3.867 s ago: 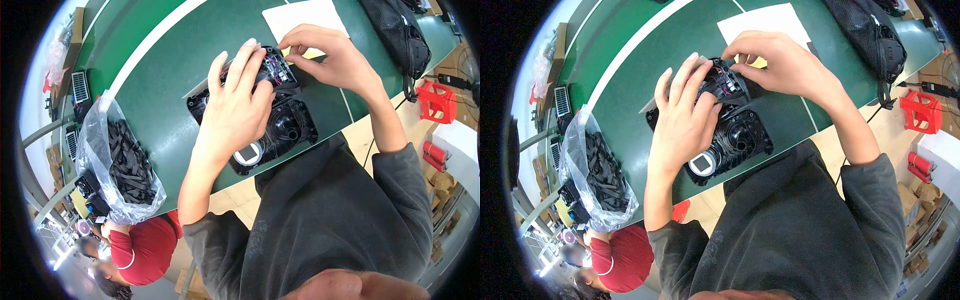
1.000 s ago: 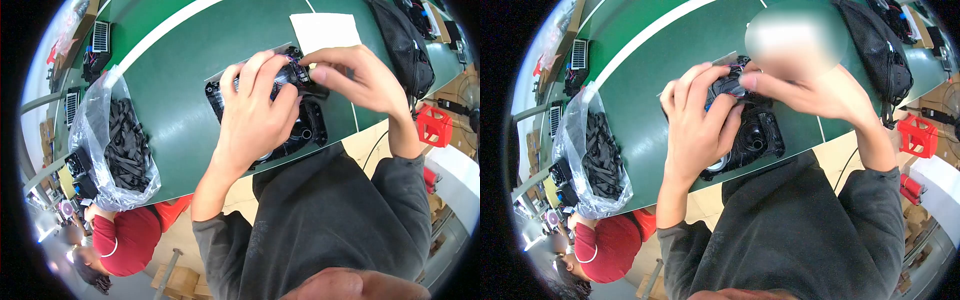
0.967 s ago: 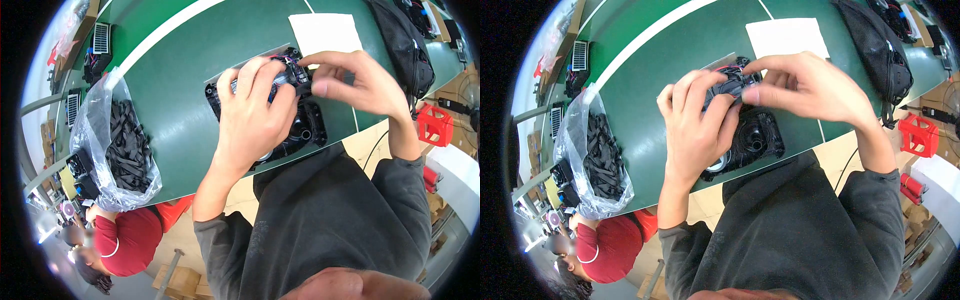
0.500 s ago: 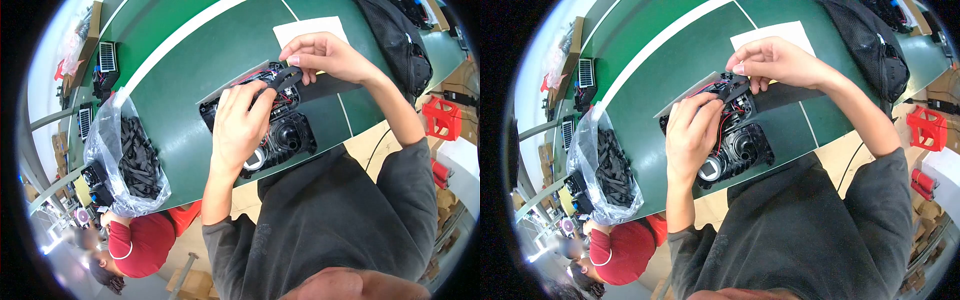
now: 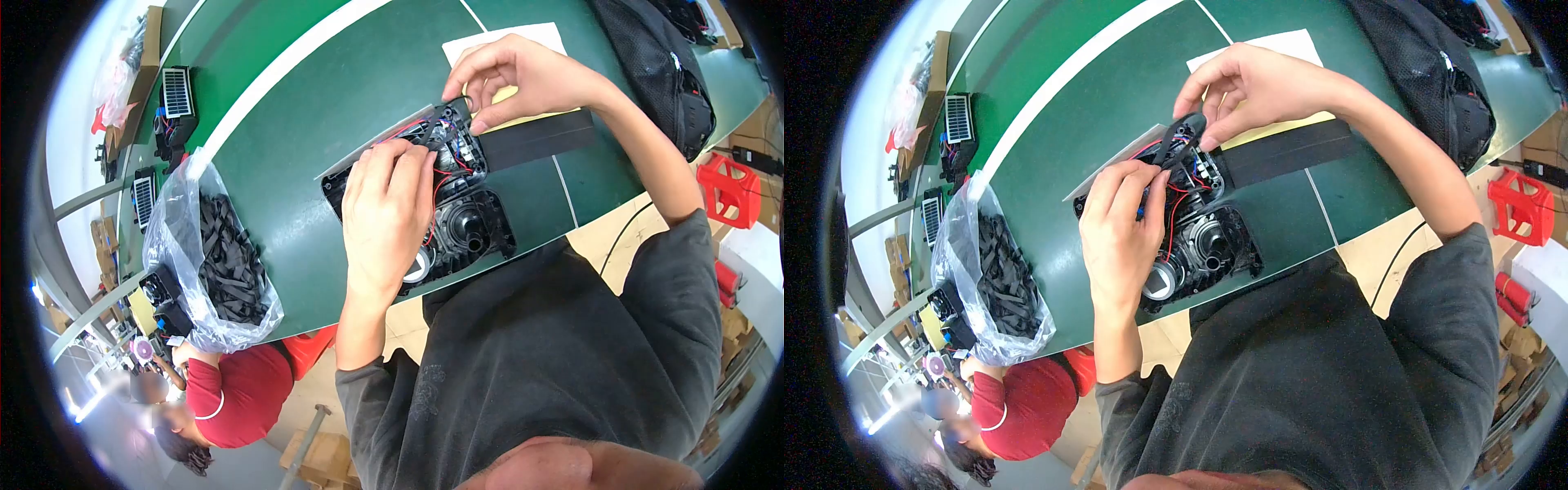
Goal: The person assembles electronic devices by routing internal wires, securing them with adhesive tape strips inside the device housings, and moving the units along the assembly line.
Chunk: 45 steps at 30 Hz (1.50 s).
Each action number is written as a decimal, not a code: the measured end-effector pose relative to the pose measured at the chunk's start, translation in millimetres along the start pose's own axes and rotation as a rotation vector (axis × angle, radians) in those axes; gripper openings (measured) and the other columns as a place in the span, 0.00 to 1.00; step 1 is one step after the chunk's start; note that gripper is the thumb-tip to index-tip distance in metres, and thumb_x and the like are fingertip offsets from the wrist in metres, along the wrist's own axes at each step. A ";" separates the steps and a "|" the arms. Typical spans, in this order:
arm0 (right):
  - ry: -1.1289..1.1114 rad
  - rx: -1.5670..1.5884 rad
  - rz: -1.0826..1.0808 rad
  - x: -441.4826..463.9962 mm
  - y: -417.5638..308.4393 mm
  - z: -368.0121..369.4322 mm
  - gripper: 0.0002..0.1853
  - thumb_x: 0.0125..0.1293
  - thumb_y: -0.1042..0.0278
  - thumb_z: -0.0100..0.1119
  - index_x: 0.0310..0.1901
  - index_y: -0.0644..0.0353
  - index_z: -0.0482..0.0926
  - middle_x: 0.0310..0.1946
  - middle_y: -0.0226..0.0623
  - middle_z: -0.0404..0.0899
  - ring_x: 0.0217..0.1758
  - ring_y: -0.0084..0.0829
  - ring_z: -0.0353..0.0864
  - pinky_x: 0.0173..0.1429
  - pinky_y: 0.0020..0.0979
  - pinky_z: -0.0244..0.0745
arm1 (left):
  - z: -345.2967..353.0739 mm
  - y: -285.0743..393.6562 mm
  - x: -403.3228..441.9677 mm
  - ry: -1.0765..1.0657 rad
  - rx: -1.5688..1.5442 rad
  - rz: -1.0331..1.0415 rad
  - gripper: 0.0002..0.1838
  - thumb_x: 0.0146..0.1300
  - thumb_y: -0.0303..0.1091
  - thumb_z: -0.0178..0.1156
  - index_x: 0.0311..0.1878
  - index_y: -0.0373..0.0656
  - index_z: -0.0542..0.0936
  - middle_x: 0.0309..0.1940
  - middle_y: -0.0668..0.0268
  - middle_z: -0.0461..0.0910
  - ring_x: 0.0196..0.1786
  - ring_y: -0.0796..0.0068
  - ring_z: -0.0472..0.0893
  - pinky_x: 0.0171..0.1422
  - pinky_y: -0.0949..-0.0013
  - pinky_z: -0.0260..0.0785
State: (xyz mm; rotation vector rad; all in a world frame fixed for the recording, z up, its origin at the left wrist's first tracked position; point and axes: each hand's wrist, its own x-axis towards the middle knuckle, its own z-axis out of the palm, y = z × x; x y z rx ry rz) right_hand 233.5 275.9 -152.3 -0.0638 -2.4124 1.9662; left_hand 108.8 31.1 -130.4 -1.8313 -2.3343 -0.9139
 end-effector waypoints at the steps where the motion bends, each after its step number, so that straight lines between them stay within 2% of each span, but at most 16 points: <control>1: -0.014 -0.058 -0.016 0.5 -1.2 -2.0 0.11 0.74 0.72 0.72 0.55 0.65 0.89 0.45 0.33 0.89 0.47 0.21 0.87 0.53 0.26 0.86 | -1.2 1.3 0.5 0.001 0.010 -0.009 0.07 0.62 0.23 0.76 0.42 0.38 0.88 0.42 0.60 0.87 0.45 0.58 0.88 0.52 0.58 0.81; 3: -0.040 -0.177 -0.046 1.8 -0.9 -7.8 0.12 0.73 0.74 0.73 0.55 0.65 0.89 0.46 0.34 0.88 0.49 0.24 0.86 0.57 0.29 0.85 | -1.9 1.8 1.3 0.017 0.032 -0.005 0.07 0.63 0.23 0.76 0.42 0.38 0.88 0.42 0.59 0.87 0.45 0.57 0.88 0.52 0.58 0.81; 9: 0.029 -0.272 -0.135 7.6 18.5 -0.4 0.08 0.75 0.73 0.70 0.51 0.65 0.88 0.45 0.36 0.87 0.49 0.31 0.87 0.59 0.33 0.84 | 1.1 1.9 1.1 0.047 0.061 -0.010 0.07 0.64 0.22 0.75 0.43 0.37 0.87 0.42 0.58 0.86 0.44 0.56 0.88 0.50 0.58 0.81; 21: 0.266 -0.400 -0.275 4.3 43.2 29.0 0.05 0.79 0.75 0.63 0.50 0.66 0.80 0.45 0.38 0.82 0.49 0.36 0.86 0.55 0.35 0.81 | 18.6 -3.7 -5.7 0.078 -0.053 -0.038 0.09 0.63 0.19 0.74 0.43 0.35 0.83 0.43 0.54 0.85 0.43 0.53 0.87 0.48 0.57 0.81; 24: 0.331 -0.322 -0.168 2.3 41.2 38.2 0.05 0.78 0.75 0.63 0.50 0.66 0.80 0.46 0.40 0.83 0.48 0.38 0.85 0.55 0.36 0.81 | 24.8 -6.1 -9.0 0.127 -0.065 -0.011 0.10 0.63 0.18 0.74 0.43 0.34 0.83 0.43 0.53 0.85 0.44 0.53 0.87 0.49 0.57 0.81; 25: 0.304 -0.348 -0.201 3.3 42.1 35.4 0.06 0.78 0.74 0.63 0.51 0.66 0.80 0.46 0.40 0.83 0.48 0.39 0.85 0.55 0.37 0.81 | 26.9 -7.0 -10.0 0.146 -0.060 0.001 0.10 0.62 0.18 0.74 0.43 0.34 0.83 0.43 0.52 0.85 0.44 0.53 0.87 0.49 0.57 0.81; 28: 0.225 -0.424 -0.258 4.6 41.9 20.4 0.07 0.78 0.73 0.63 0.52 0.65 0.81 0.46 0.40 0.84 0.48 0.41 0.86 0.53 0.37 0.81 | 29.5 -12.5 -12.7 0.166 -0.030 0.034 0.13 0.61 0.19 0.75 0.47 0.35 0.83 0.46 0.56 0.83 0.44 0.57 0.85 0.50 0.57 0.79; 31: 0.150 -0.507 -0.200 3.4 30.0 5.8 0.07 0.78 0.72 0.64 0.52 0.65 0.83 0.44 0.40 0.85 0.47 0.42 0.87 0.52 0.37 0.82 | 29.7 -10.9 -13.7 0.177 -0.045 0.016 0.16 0.63 0.18 0.75 0.54 0.35 0.87 0.47 0.54 0.85 0.46 0.56 0.87 0.51 0.59 0.81; 33: 0.106 -0.556 -0.109 1.8 18.1 -2.6 0.08 0.78 0.71 0.65 0.52 0.64 0.84 0.44 0.41 0.85 0.47 0.43 0.87 0.50 0.38 0.82 | 27.1 -10.6 -15.3 0.088 -0.037 -0.001 0.21 0.65 0.20 0.74 0.61 0.38 0.86 0.47 0.55 0.83 0.46 0.58 0.85 0.52 0.60 0.80; 34: 0.134 -0.574 -0.140 1.1 17.4 -6.4 0.08 0.78 0.70 0.66 0.51 0.64 0.86 0.42 0.42 0.86 0.45 0.43 0.87 0.49 0.39 0.82 | 26.6 -10.4 -14.7 0.046 -0.035 -0.006 0.23 0.66 0.20 0.73 0.65 0.40 0.86 0.48 0.56 0.82 0.46 0.60 0.84 0.53 0.60 0.79; 38: 0.115 -0.681 -0.178 -1.7 10.0 -29.5 0.08 0.77 0.70 0.66 0.49 0.66 0.88 0.42 0.45 0.88 0.46 0.45 0.89 0.50 0.40 0.82 | 25.2 -10.5 -8.9 -0.060 -0.044 -0.042 0.28 0.71 0.31 0.71 0.74 0.45 0.82 0.42 0.61 0.75 0.44 0.60 0.76 0.50 0.57 0.74; 41: 0.093 -0.515 -0.047 -6.5 -12.5 -33.7 0.11 0.74 0.64 0.66 0.45 0.64 0.89 0.40 0.44 0.90 0.44 0.46 0.90 0.49 0.41 0.82 | 24.6 -9.7 -7.3 -0.114 0.046 -0.018 0.27 0.72 0.34 0.71 0.73 0.46 0.83 0.40 0.62 0.73 0.43 0.60 0.77 0.48 0.57 0.74; 42: 0.093 -0.554 -0.014 -7.7 -15.3 -35.8 0.12 0.76 0.64 0.65 0.47 0.65 0.89 0.42 0.45 0.91 0.45 0.48 0.90 0.50 0.41 0.83 | 25.2 -8.9 -6.0 -0.107 0.056 -0.005 0.27 0.74 0.33 0.68 0.75 0.49 0.83 0.36 0.60 0.73 0.41 0.62 0.78 0.49 0.59 0.76; 45: 0.099 -0.663 0.039 -12.8 -18.2 -39.3 0.13 0.78 0.64 0.64 0.50 0.66 0.89 0.46 0.48 0.91 0.48 0.51 0.90 0.52 0.42 0.83 | 19.1 -7.9 -7.5 -0.168 0.032 -0.023 0.26 0.74 0.34 0.68 0.75 0.50 0.83 0.35 0.61 0.73 0.40 0.61 0.78 0.48 0.58 0.76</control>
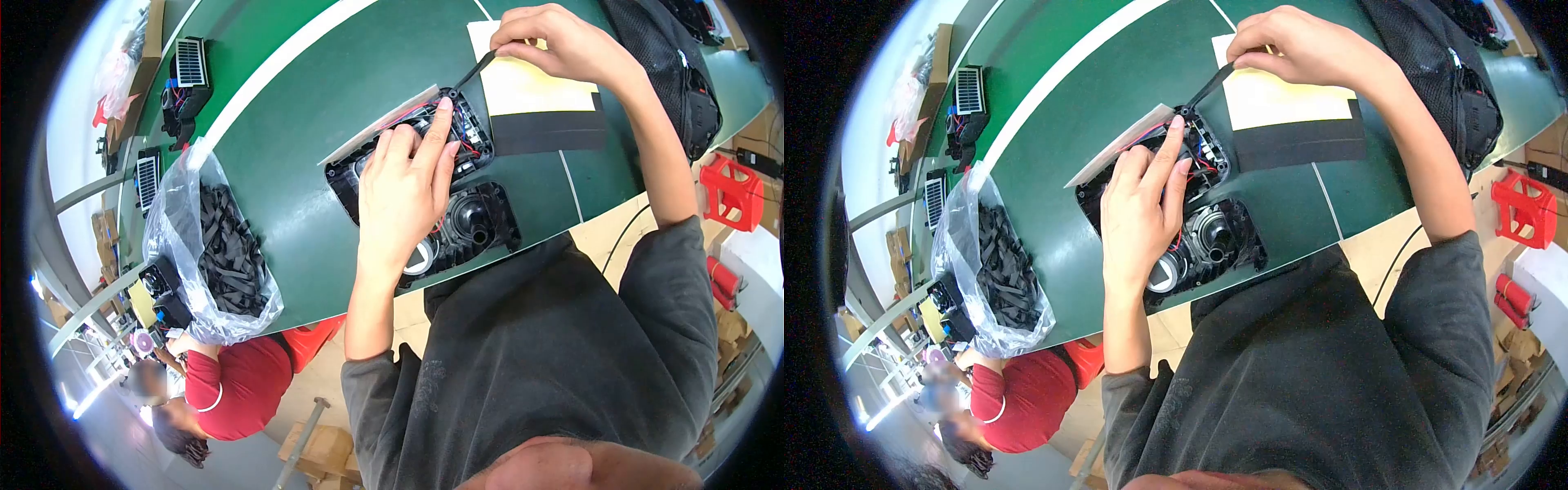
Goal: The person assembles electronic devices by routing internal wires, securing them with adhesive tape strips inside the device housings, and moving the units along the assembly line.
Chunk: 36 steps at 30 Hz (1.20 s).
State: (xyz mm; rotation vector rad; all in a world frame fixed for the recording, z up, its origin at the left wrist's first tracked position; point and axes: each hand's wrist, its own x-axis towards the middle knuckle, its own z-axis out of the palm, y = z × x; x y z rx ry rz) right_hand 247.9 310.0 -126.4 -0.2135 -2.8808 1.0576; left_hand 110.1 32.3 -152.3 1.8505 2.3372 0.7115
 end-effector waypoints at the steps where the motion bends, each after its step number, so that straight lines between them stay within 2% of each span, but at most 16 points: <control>1: 0.013 -0.030 -0.007 -2.2 0.6 1.0 0.13 0.77 0.63 0.65 0.49 0.66 0.89 0.45 0.48 0.91 0.46 0.51 0.90 0.52 0.43 0.83 | -0.2 -0.3 -0.3 -0.008 0.010 0.004 0.26 0.75 0.36 0.68 0.75 0.50 0.83 0.34 0.61 0.73 0.39 0.62 0.78 0.47 0.58 0.76; 7: -0.004 -0.072 -0.112 -3.3 23.9 18.0 0.09 0.76 0.71 0.66 0.51 0.68 0.87 0.42 0.47 0.89 0.47 0.48 0.89 0.52 0.41 0.83 | -3.5 -0.3 0.3 0.009 0.017 0.043 0.29 0.75 0.35 0.66 0.78 0.48 0.79 0.37 0.59 0.74 0.42 0.56 0.80 0.49 0.56 0.76; 10: -0.254 -0.025 0.122 6.2 1.3 -14.2 0.14 0.75 0.69 0.67 0.56 0.67 0.87 0.48 0.46 0.90 0.50 0.43 0.90 0.54 0.39 0.85 | -23.8 -17.2 -24.0 0.067 -0.161 0.169 0.44 0.61 0.57 0.77 0.76 0.42 0.78 0.59 0.52 0.79 0.59 0.49 0.82 0.65 0.48 0.74; 12: -0.220 -0.053 0.046 10.1 10.8 -40.0 0.18 0.75 0.67 0.66 0.63 0.62 0.86 0.52 0.45 0.90 0.53 0.40 0.90 0.56 0.37 0.86 | -46.4 -38.8 -58.7 0.033 -0.148 0.310 0.55 0.47 0.70 0.81 0.71 0.42 0.79 0.69 0.46 0.76 0.67 0.39 0.78 0.73 0.34 0.68; 14: 0.041 -0.177 0.028 35.2 50.5 -58.3 0.19 0.78 0.65 0.63 0.67 0.57 0.85 0.60 0.43 0.88 0.59 0.42 0.88 0.60 0.39 0.86 | -48.0 -58.2 -89.0 -0.046 -0.130 0.355 0.55 0.38 0.78 0.81 0.60 0.42 0.80 0.70 0.45 0.75 0.68 0.37 0.77 0.77 0.26 0.60; 15: 0.247 -0.182 0.095 62.1 92.3 -67.3 0.25 0.70 0.46 0.73 0.55 0.59 0.88 0.56 0.42 0.86 0.61 0.44 0.86 0.70 0.48 0.77 | -44.0 -59.3 -100.5 -0.086 -0.090 0.330 0.54 0.37 0.79 0.81 0.56 0.42 0.79 0.68 0.45 0.75 0.68 0.37 0.77 0.79 0.25 0.58; 16: 0.271 -0.374 0.014 86.5 100.1 -93.1 0.15 0.73 0.61 0.67 0.49 0.65 0.89 0.48 0.51 0.89 0.50 0.52 0.89 0.56 0.46 0.82 | -38.1 -58.1 -110.8 -0.125 -0.048 0.306 0.53 0.36 0.79 0.81 0.52 0.43 0.78 0.67 0.46 0.76 0.68 0.38 0.77 0.81 0.25 0.56; 17: 0.549 -0.615 0.054 102.7 141.3 -91.7 0.16 0.69 0.59 0.68 0.49 0.62 0.89 0.55 0.51 0.87 0.59 0.53 0.85 0.62 0.47 0.80 | -28.0 -58.0 -118.6 -0.059 -0.024 0.304 0.53 0.38 0.79 0.81 0.53 0.43 0.77 0.64 0.48 0.76 0.67 0.40 0.77 0.81 0.25 0.55; 18: 0.605 -0.733 0.117 114.6 166.5 -102.3 0.19 0.72 0.50 0.66 0.50 0.59 0.89 0.61 0.49 0.84 0.67 0.54 0.81 0.68 0.52 0.77 | -26.2 -53.4 -119.9 -0.064 0.040 0.290 0.52 0.40 0.78 0.81 0.52 0.41 0.76 0.61 0.49 0.77 0.65 0.42 0.77 0.81 0.26 0.56; 20: 0.543 -0.693 0.343 130.7 199.8 -116.2 0.32 0.75 0.32 0.59 0.56 0.57 0.89 0.62 0.50 0.84 0.72 0.53 0.77 0.75 0.58 0.70 | -12.7 -45.9 -126.3 0.066 0.053 0.229 0.48 0.42 0.76 0.80 0.46 0.40 0.76 0.58 0.50 0.78 0.63 0.42 0.77 0.80 0.27 0.58; 22: 0.238 -0.630 0.429 125.0 179.4 -129.6 0.47 0.70 0.15 0.49 0.60 0.57 0.89 0.64 0.52 0.82 0.76 0.51 0.72 0.81 0.62 0.59 | -9.1 -19.5 -124.3 0.132 0.171 0.069 0.47 0.43 0.77 0.78 0.38 0.37 0.76 0.52 0.48 0.78 0.58 0.41 0.77 0.76 0.28 0.60; 24: 0.266 -0.803 0.384 130.5 195.1 -117.0 0.53 0.58 0.08 0.55 0.56 0.58 0.91 0.60 0.52 0.83 0.74 0.51 0.71 0.82 0.61 0.57 | -9.2 -0.9 -121.5 0.141 0.266 -0.019 0.47 0.43 0.79 0.78 0.36 0.38 0.75 0.53 0.47 0.78 0.57 0.41 0.77 0.75 0.29 0.60; 28: 0.341 -0.876 0.138 107.3 210.4 -119.4 0.50 0.41 0.12 0.75 0.46 0.58 0.90 0.52 0.47 0.82 0.68 0.48 0.75 0.78 0.57 0.61 | -3.0 -22.0 -132.0 0.056 0.234 0.109 0.49 0.36 0.79 0.82 0.34 0.39 0.73 0.59 0.43 0.74 0.63 0.34 0.70 0.73 0.27 0.59; 32: 0.404 -0.808 0.151 104.6 200.2 -115.8 0.49 0.37 0.15 0.79 0.43 0.60 0.90 0.51 0.50 0.84 0.63 0.51 0.78 0.75 0.52 0.67 | -3.9 -42.9 -123.3 0.126 0.107 0.175 0.48 0.32 0.73 0.87 0.33 0.40 0.71 0.58 0.43 0.73 0.64 0.34 0.70 0.69 0.27 0.61; 34: 0.406 -0.593 0.283 104.7 190.3 -124.2 0.47 0.35 0.17 0.81 0.36 0.63 0.90 0.42 0.52 0.85 0.61 0.55 0.79 0.70 0.51 0.72 | -12.2 -60.9 -97.6 0.140 0.129 0.234 0.47 0.32 0.71 0.88 0.33 0.40 0.72 0.59 0.44 0.73 0.64 0.34 0.70 0.70 0.28 0.61; 36: 0.474 -0.680 0.140 90.0 178.2 -130.3 0.47 0.33 0.19 0.82 0.34 0.64 0.89 0.38 0.50 0.85 0.59 0.53 0.79 0.68 0.52 0.69 | -16.2 -82.4 -59.2 0.181 0.182 0.268 0.46 0.32 0.70 0.88 0.34 0.40 0.72 0.60 0.44 0.72 0.66 0.33 0.70 0.71 0.28 0.60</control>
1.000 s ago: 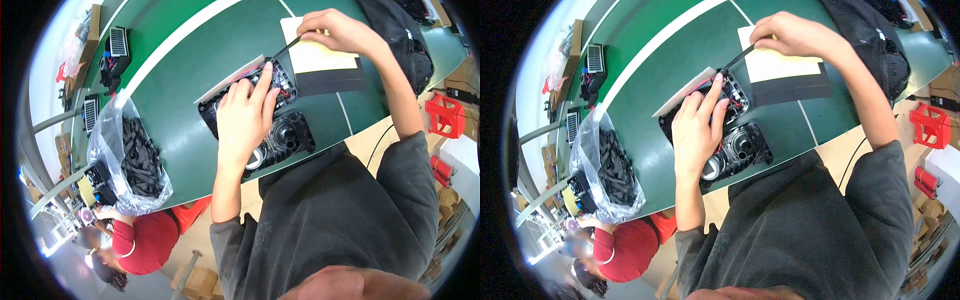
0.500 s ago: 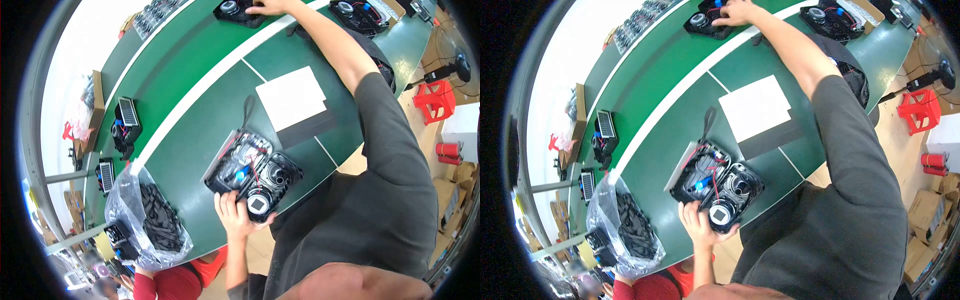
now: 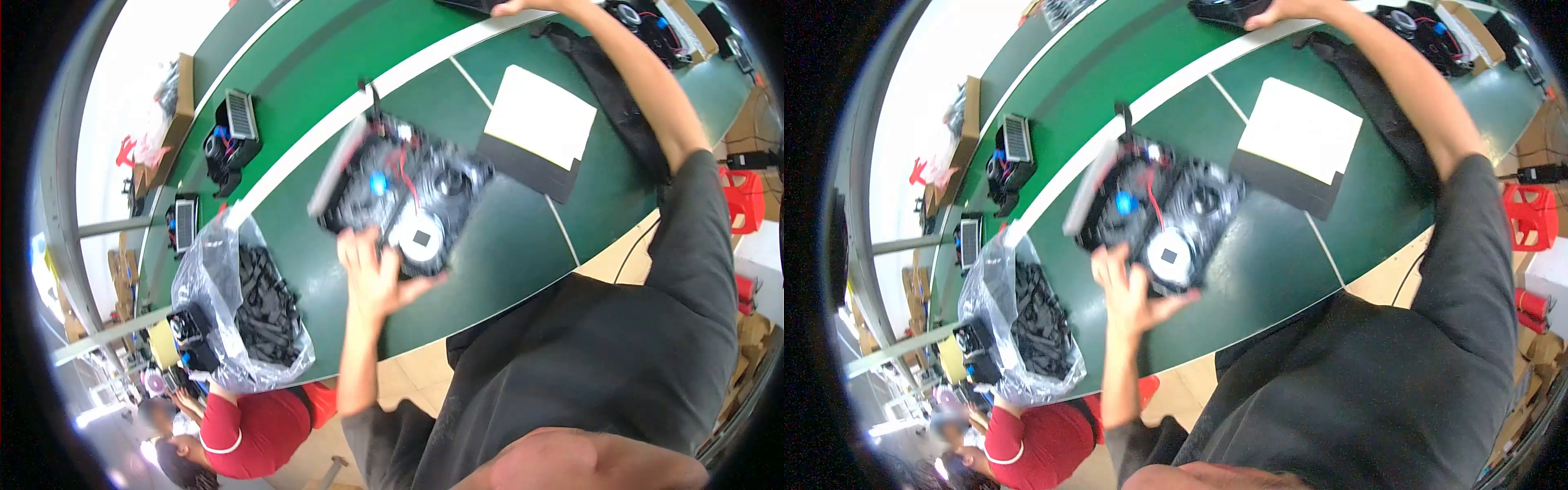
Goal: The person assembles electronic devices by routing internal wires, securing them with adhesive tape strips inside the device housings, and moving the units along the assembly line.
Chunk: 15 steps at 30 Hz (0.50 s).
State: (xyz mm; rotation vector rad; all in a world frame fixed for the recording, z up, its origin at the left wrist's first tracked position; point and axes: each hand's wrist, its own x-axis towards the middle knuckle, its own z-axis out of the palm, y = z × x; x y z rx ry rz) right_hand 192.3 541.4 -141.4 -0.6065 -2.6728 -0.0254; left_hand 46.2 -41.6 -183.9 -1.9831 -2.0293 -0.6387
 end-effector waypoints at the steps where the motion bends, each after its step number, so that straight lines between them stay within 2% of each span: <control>1: 0.034 -0.064 -0.094 -11.0 -13.8 -23.5 0.46 0.30 0.20 0.83 0.33 0.63 0.89 0.37 0.48 0.84 0.57 0.51 0.79 0.68 0.51 0.67 | 2.7 -17.6 20.6 0.031 0.023 0.024 0.46 0.32 0.70 0.88 0.34 0.40 0.73 0.60 0.45 0.72 0.65 0.34 0.70 0.71 0.30 0.61; 2: 0.076 -0.139 -0.188 -24.7 -27.4 -47.0 0.46 0.27 0.22 0.84 0.32 0.62 0.89 0.36 0.46 0.83 0.55 0.49 0.79 0.68 0.51 0.66 | 6.3 -36.0 46.0 0.074 0.045 0.055 0.46 0.32 0.70 0.88 0.34 0.40 0.73 0.60 0.45 0.72 0.65 0.35 0.70 0.71 0.31 0.61; 3: 0.091 -0.052 -0.232 -35.0 -28.4 -59.0 0.44 0.22 0.24 0.86 0.30 0.60 0.87 0.35 0.43 0.81 0.54 0.46 0.79 0.69 0.49 0.62 | 9.2 -53.0 73.5 0.100 0.045 0.041 0.45 0.33 0.69 0.88 0.34 0.40 0.73 0.60 0.45 0.72 0.64 0.36 0.71 0.71 0.34 0.62; 6: 0.022 0.061 -0.237 -81.5 -63.9 -110.3 0.43 0.19 0.30 0.90 0.32 0.58 0.87 0.36 0.40 0.80 0.53 0.46 0.79 0.69 0.48 0.61 | 38.6 -105.8 150.9 0.260 0.017 0.052 0.43 0.36 0.69 0.87 0.34 0.41 0.75 0.55 0.49 0.74 0.60 0.45 0.72 0.70 0.44 0.63; 8: 0.079 -0.069 -0.330 -114.5 -106.1 -146.0 0.32 0.38 0.43 0.91 0.37 0.59 0.88 0.40 0.40 0.80 0.51 0.42 0.80 0.64 0.45 0.67 | 72.4 -146.5 194.3 0.304 0.051 0.034 0.41 0.40 0.70 0.86 0.34 0.41 0.77 0.50 0.52 0.75 0.57 0.49 0.73 0.69 0.48 0.63; 10: 0.058 -0.044 -0.398 -153.6 -123.4 -151.0 0.39 0.45 0.25 0.81 0.41 0.57 0.84 0.49 0.39 0.80 0.62 0.46 0.82 0.78 0.56 0.60 | 98.6 -175.4 227.5 0.248 0.081 -0.045 0.41 0.45 0.72 0.83 0.34 0.40 0.79 0.46 0.54 0.75 0.55 0.51 0.73 0.68 0.48 0.63; 11: 0.079 0.026 -0.418 -169.0 -134.5 -142.4 0.48 0.23 0.16 0.80 0.34 0.53 0.79 0.44 0.36 0.74 0.61 0.46 0.79 0.79 0.58 0.48 | 109.3 -183.6 236.2 0.208 0.132 -0.069 0.41 0.48 0.73 0.80 0.35 0.38 0.81 0.47 0.52 0.77 0.55 0.49 0.74 0.69 0.48 0.64; 13: -0.041 0.161 -0.482 -195.8 -168.3 -136.3 0.49 0.22 0.14 0.78 0.35 0.53 0.82 0.45 0.36 0.76 0.59 0.45 0.80 0.76 0.60 0.51 | 129.9 -197.2 245.7 0.209 0.181 -0.093 0.44 0.46 0.76 0.80 0.36 0.36 0.83 0.48 0.47 0.78 0.54 0.45 0.74 0.69 0.46 0.65; 15: -0.105 0.381 -0.606 -219.2 -197.1 -107.7 0.46 0.29 0.14 0.77 0.36 0.51 0.82 0.45 0.36 0.79 0.57 0.43 0.82 0.76 0.60 0.52 | 127.9 -188.0 246.7 0.173 0.229 -0.130 0.46 0.49 0.77 0.77 0.39 0.34 0.85 0.52 0.43 0.80 0.58 0.42 0.76 0.73 0.44 0.64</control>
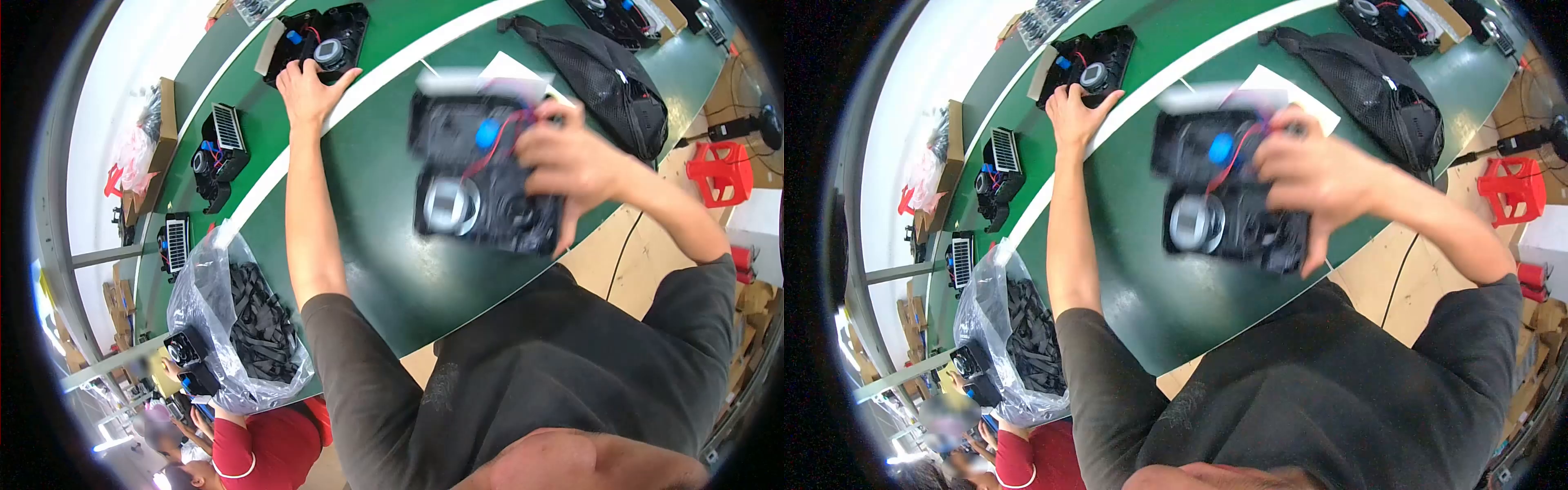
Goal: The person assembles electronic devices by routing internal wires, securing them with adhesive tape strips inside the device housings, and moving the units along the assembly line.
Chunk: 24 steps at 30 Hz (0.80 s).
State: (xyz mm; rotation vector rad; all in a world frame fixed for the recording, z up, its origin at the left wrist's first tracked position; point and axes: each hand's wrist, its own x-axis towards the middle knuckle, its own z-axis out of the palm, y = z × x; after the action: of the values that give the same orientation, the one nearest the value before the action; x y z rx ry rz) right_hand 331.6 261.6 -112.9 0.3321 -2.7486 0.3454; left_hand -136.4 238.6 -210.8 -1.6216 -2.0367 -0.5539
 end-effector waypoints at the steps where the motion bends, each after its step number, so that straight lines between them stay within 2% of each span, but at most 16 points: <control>1: 0.015 0.050 -0.074 9.2 -14.5 18.3 0.44 0.32 0.15 0.75 0.35 0.52 0.82 0.44 0.35 0.80 0.56 0.41 0.84 0.76 0.58 0.53 | -2.0 -2.4 -1.8 -0.065 0.058 0.028 0.46 0.54 0.75 0.75 0.51 0.34 0.86 0.62 0.37 0.79 0.68 0.37 0.74 0.79 0.42 0.61; 3: -0.001 0.155 -0.225 17.1 -26.8 60.1 0.43 0.34 0.18 0.73 0.36 0.54 0.81 0.43 0.35 0.81 0.58 0.38 0.84 0.75 0.54 0.57 | -32.3 14.4 -18.4 0.041 0.343 0.109 0.45 0.63 0.74 0.70 0.64 0.39 0.82 0.71 0.34 0.74 0.76 0.35 0.70 0.85 0.42 0.57; 4: 0.003 0.215 -0.286 18.6 -27.7 81.0 0.42 0.35 0.19 0.73 0.36 0.54 0.82 0.44 0.36 0.81 0.59 0.39 0.84 0.76 0.55 0.57 | -68.3 33.8 -30.6 -0.026 0.341 0.103 0.44 0.68 0.70 0.67 0.73 0.42 0.77 0.75 0.36 0.72 0.80 0.37 0.68 0.88 0.41 0.52; 5: -0.010 0.240 -0.343 18.9 -24.8 95.0 0.42 0.36 0.20 0.73 0.37 0.55 0.82 0.45 0.36 0.82 0.61 0.40 0.84 0.77 0.55 0.57 | -99.4 47.1 -48.3 0.029 0.126 0.171 0.37 0.70 0.63 0.70 0.70 0.43 0.81 0.73 0.43 0.76 0.77 0.42 0.72 0.85 0.41 0.57; 6: -0.026 0.266 -0.399 19.0 -21.8 109.2 0.41 0.37 0.21 0.73 0.38 0.56 0.82 0.47 0.37 0.83 0.62 0.40 0.84 0.78 0.56 0.56 | -137.1 65.5 -72.0 -0.017 -0.188 0.083 0.31 0.70 0.55 0.72 0.66 0.42 0.84 0.71 0.50 0.79 0.76 0.47 0.76 0.81 0.44 0.64; 7: -0.051 0.272 -0.447 22.2 -18.1 120.7 0.43 0.38 0.21 0.73 0.40 0.57 0.83 0.50 0.40 0.83 0.64 0.42 0.83 0.76 0.56 0.60 | -168.7 77.2 -103.0 -0.004 -0.393 0.044 0.27 0.67 0.48 0.76 0.62 0.41 0.85 0.67 0.50 0.81 0.72 0.43 0.78 0.76 0.43 0.69; 8: -0.085 0.257 -0.474 27.7 -13.2 122.0 0.44 0.39 0.20 0.74 0.42 0.58 0.84 0.54 0.42 0.83 0.65 0.43 0.82 0.75 0.55 0.63 | -199.4 80.9 -138.9 -0.009 -0.429 0.125 0.33 0.65 0.56 0.77 0.62 0.40 0.85 0.64 0.49 0.82 0.69 0.42 0.80 0.73 0.41 0.71; 10: -0.061 0.279 -0.459 41.1 -3.1 104.3 0.47 0.41 0.19 0.75 0.45 0.60 0.86 0.61 0.47 0.84 0.69 0.45 0.81 0.71 0.55 0.71 | -241.6 98.4 -207.4 -0.097 -0.607 0.239 0.59 0.44 0.82 0.76 0.68 0.41 0.80 0.62 0.48 0.83 0.64 0.40 0.83 0.71 0.34 0.71; 11: 0.014 0.365 -0.399 46.4 -4.8 91.2 0.47 0.43 0.18 0.76 0.47 0.60 0.87 0.61 0.47 0.84 0.67 0.46 0.81 0.68 0.54 0.74 | -257.4 117.4 -234.9 -0.156 -0.604 0.177 0.66 0.36 0.84 0.78 0.71 0.42 0.77 0.63 0.49 0.81 0.65 0.41 0.83 0.73 0.33 0.69; 13: 0.200 0.538 -0.288 62.7 -8.3 60.8 0.47 0.47 0.19 0.77 0.49 0.61 0.88 0.60 0.48 0.84 0.63 0.47 0.83 0.62 0.51 0.78 | -277.9 163.5 -266.7 -0.275 -0.526 -0.009 0.69 0.33 0.81 0.82 0.75 0.43 0.73 0.70 0.47 0.74 0.73 0.40 0.76 0.80 0.30 0.61; 14: 0.235 0.526 -0.244 59.5 -5.5 60.9 0.41 0.52 0.27 0.82 0.49 0.62 0.88 0.55 0.45 0.86 0.55 0.46 0.85 0.55 0.47 0.81 | -276.1 181.8 -274.1 -0.329 -0.519 -0.095 0.69 0.36 0.77 0.84 0.77 0.41 0.70 0.73 0.46 0.71 0.77 0.41 0.72 0.82 0.29 0.57; 15: 0.296 0.472 -0.164 62.0 -8.2 59.3 0.31 0.56 0.46 0.87 0.49 0.64 0.87 0.48 0.40 0.87 0.47 0.42 0.87 0.49 0.38 0.81 | -269.6 194.6 -281.4 -0.373 -0.488 -0.158 0.66 0.42 0.70 0.85 0.78 0.37 0.69 0.73 0.47 0.71 0.76 0.44 0.72 0.83 0.30 0.56; 17: 0.365 0.380 0.185 81.9 -26.4 63.8 0.21 0.60 0.65 0.85 0.49 0.65 0.87 0.44 0.36 0.87 0.41 0.35 0.85 0.43 0.32 0.79 | -254.9 199.5 -299.5 -0.355 -0.367 -0.149 0.69 0.41 0.61 0.89 0.81 0.35 0.64 0.73 0.46 0.69 0.76 0.41 0.70 0.84 0.30 0.53; 18: 0.316 0.413 0.256 88.0 -34.9 63.1 0.19 0.60 0.68 0.84 0.50 0.64 0.87 0.43 0.35 0.87 0.40 0.33 0.84 0.42 0.31 0.78 | -255.4 198.7 -296.5 -0.336 -0.382 -0.139 0.66 0.43 0.56 0.89 0.80 0.33 0.63 0.72 0.47 0.70 0.75 0.43 0.69 0.83 0.30 0.54; 20: 0.224 0.471 0.405 94.1 -48.4 60.9 0.17 0.61 0.75 0.81 0.50 0.63 0.87 0.41 0.34 0.87 0.37 0.30 0.83 0.39 0.29 0.77 | -255.9 196.7 -299.0 -0.327 -0.393 -0.129 0.66 0.43 0.56 0.89 0.80 0.33 0.64 0.71 0.48 0.70 0.74 0.43 0.70 0.83 0.31 0.54; 24: 0.209 0.477 0.555 90.4 -63.6 69.6 0.14 0.61 0.75 0.79 0.48 0.61 0.88 0.39 0.33 0.87 0.35 0.28 0.82 0.38 0.31 0.78 | -264.3 193.8 -300.3 -0.347 -0.402 -0.113 0.64 0.43 0.56 0.88 0.79 0.35 0.66 0.70 0.48 0.70 0.73 0.44 0.70 0.82 0.35 0.56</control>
State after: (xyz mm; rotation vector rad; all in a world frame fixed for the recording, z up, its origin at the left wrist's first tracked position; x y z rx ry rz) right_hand 244.8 165.7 -130.5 -0.3506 -2.4756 1.1128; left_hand 138.9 -108.3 -172.1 -1.9516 -2.3969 -0.8123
